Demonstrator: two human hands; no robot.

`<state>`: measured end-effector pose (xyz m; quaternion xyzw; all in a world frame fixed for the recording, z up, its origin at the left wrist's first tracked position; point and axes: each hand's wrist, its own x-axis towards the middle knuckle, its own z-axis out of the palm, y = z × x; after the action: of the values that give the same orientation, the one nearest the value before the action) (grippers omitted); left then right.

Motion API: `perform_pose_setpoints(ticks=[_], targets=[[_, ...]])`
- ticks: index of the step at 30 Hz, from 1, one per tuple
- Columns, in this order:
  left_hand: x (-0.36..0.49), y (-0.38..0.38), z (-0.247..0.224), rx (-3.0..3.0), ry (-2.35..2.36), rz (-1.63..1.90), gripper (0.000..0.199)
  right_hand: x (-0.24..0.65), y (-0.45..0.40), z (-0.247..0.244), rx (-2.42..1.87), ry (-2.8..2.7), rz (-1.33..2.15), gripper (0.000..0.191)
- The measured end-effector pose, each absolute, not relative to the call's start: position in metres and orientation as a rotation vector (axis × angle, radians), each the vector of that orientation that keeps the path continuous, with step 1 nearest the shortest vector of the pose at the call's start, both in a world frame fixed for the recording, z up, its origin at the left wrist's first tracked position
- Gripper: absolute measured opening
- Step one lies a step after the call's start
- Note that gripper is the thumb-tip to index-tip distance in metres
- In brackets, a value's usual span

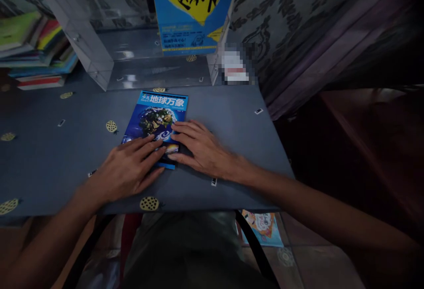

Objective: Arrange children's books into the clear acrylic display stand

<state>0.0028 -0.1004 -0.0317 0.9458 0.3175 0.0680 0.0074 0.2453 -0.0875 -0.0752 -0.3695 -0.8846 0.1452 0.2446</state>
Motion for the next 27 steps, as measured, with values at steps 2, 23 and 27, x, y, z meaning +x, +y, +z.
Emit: perform_pose_setpoints(ticks=[2, 23, 27], targets=[[0.002, -0.100, -0.033, 2.994, 0.950, 0.278, 0.040, 0.242, -0.092, -0.073, -1.052, -2.437, 0.391, 0.057], [-0.018, -0.025, -0.040, 1.828, 1.541, 0.749, 0.055, 0.239, -0.094, -0.070, -1.257, -2.561, 0.530, 0.098], [-0.016, -0.017, -0.042, 1.117, 1.410, 1.029, 0.049, 0.240, -0.095, -0.067, -1.255, -2.552, 0.579, 0.101]])
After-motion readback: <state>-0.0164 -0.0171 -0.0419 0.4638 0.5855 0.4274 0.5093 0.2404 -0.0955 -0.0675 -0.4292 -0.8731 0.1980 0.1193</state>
